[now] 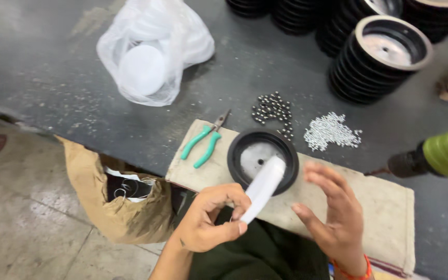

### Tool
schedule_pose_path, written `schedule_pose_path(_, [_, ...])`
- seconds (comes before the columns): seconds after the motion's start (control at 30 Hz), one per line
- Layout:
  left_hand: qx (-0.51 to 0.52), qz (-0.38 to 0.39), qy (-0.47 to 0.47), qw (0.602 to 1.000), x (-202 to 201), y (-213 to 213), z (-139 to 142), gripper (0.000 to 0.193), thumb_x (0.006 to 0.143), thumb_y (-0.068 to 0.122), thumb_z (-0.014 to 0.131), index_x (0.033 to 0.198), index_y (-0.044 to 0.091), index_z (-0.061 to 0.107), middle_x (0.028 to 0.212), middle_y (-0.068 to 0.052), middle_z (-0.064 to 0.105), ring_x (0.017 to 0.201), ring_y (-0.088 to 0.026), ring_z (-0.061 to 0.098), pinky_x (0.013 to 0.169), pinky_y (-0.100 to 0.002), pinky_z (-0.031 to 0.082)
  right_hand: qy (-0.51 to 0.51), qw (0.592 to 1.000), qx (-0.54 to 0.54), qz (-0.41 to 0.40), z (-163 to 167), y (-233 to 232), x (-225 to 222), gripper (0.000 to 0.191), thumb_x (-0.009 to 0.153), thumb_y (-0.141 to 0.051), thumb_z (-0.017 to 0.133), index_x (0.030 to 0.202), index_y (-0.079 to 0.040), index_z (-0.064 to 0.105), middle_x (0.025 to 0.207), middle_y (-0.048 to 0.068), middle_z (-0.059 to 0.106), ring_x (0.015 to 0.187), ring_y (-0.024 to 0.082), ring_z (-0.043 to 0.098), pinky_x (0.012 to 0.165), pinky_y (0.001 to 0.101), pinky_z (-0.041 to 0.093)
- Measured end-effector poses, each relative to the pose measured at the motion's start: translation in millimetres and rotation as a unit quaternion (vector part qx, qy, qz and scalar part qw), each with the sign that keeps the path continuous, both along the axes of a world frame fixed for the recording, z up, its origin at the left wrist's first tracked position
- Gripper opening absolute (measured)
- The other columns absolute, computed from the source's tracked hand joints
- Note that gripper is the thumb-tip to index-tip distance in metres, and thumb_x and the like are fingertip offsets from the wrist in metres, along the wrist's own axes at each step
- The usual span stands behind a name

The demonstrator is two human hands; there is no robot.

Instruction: The person assembles small metal pins into a black circular plastic component using a green glue gun. They place pins into holes, apply adhesive, and repeat the process on multiple units on a workbench.

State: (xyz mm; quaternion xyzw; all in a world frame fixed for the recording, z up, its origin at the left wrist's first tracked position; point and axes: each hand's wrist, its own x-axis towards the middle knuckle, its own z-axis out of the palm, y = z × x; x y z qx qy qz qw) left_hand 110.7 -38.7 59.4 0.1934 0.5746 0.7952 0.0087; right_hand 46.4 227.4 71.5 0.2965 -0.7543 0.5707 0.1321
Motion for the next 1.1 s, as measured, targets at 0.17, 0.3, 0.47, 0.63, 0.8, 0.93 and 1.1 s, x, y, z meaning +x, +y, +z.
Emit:
schedule_pose_path(0.17, [0.078,-0.086,-0.037,0.993,-8.9,14.6,4.8,0.020,0.085,0.001,0.071,0.105,-0.001,0.067,0.108,-0.007,0.064,0.103,-0.017,0.060,0.097,-0.029,0.046,-0.103,0.986,-0.073,0.105,18.7,2.7,-11.1,0.040,0.086,0.008,0.074,0.124,0.003,0.063,0.126,0.016,0.064,0.122,0.026,0.064,0.110,0.0393,0.051])
schedule_pose_path(0.3, [-0.115,0.070,0.072,0.988,-12.6,28.5,8.3,0.028,0.081,0.002,0.076,0.107,0.000,0.067,0.117,-0.012,0.071,0.114,-0.024,0.068,0.102,-0.035,0.051,0.006,0.997,0.079,0.006,17.5,11.8,-0.2,0.035,0.077,0.003,0.081,0.111,-0.003,0.070,0.110,0.008,0.071,0.108,0.023,0.072,0.097,0.0351,0.058])
schedule_pose_path(0.47, [-0.138,0.108,0.099,0.980,-16.4,51.2,1.0,0.031,0.082,-0.006,0.071,0.112,0.002,0.072,0.120,-0.012,0.074,0.114,-0.026,0.071,0.099,-0.037,0.057,0.059,0.993,0.098,0.013,12.4,11.0,3.8,0.038,0.073,0.003,0.081,0.108,-0.002,0.069,0.104,0.009,0.071,0.105,0.023,0.071,0.103,0.0395,0.056])
schedule_pose_path(0.63, [-0.052,0.106,0.070,0.990,-19.3,49.8,-2.9,0.029,0.083,-0.010,0.069,0.109,0.002,0.073,0.117,-0.012,0.075,0.110,-0.028,0.072,0.096,-0.038,0.057,-0.043,0.999,-0.008,-0.009,15.5,19.1,-2.2,0.035,0.075,0.007,0.079,0.108,-0.001,0.070,0.111,0.014,0.072,0.112,0.029,0.069,0.101,0.0407,0.056])
schedule_pose_path(0.8, [-0.187,0.153,0.162,0.957,-18.1,55.3,-0.8,0.033,0.076,-0.007,0.072,0.107,0.004,0.072,0.112,-0.009,0.076,0.110,-0.026,0.072,0.104,-0.039,0.052,0.079,0.994,0.068,0.017,9.3,14.0,10.7,0.033,0.077,0.007,0.079,0.107,-0.004,0.070,0.108,0.007,0.073,0.109,0.021,0.072,0.109,0.0411,0.056])
schedule_pose_path(0.93, [-0.148,0.146,0.125,0.970,-20.1,50.1,-4.1,0.034,0.079,-0.004,0.071,0.111,0.005,0.073,0.118,-0.011,0.074,0.116,-0.028,0.070,0.108,-0.041,0.052,0.019,0.997,0.072,0.003,6.7,23.7,6.5,0.035,0.076,0.009,0.076,0.108,-0.003,0.072,0.108,0.008,0.073,0.110,0.022,0.072,0.110,0.0438,0.056])
schedule_pose_path(1.1, [-0.329,0.375,0.010,0.866,-38.5,23.8,-17.6,0.041,0.088,0.006,0.067,0.129,0.002,0.065,0.126,-0.018,0.070,0.119,-0.031,0.066,0.102,-0.041,0.049,-0.007,0.999,0.020,-0.032,-1.2,48.4,-8.4,0.032,0.084,0.012,0.070,0.113,-0.002,0.069,0.118,0.011,0.073,0.118,0.024,0.070,0.116,0.0461,0.050])
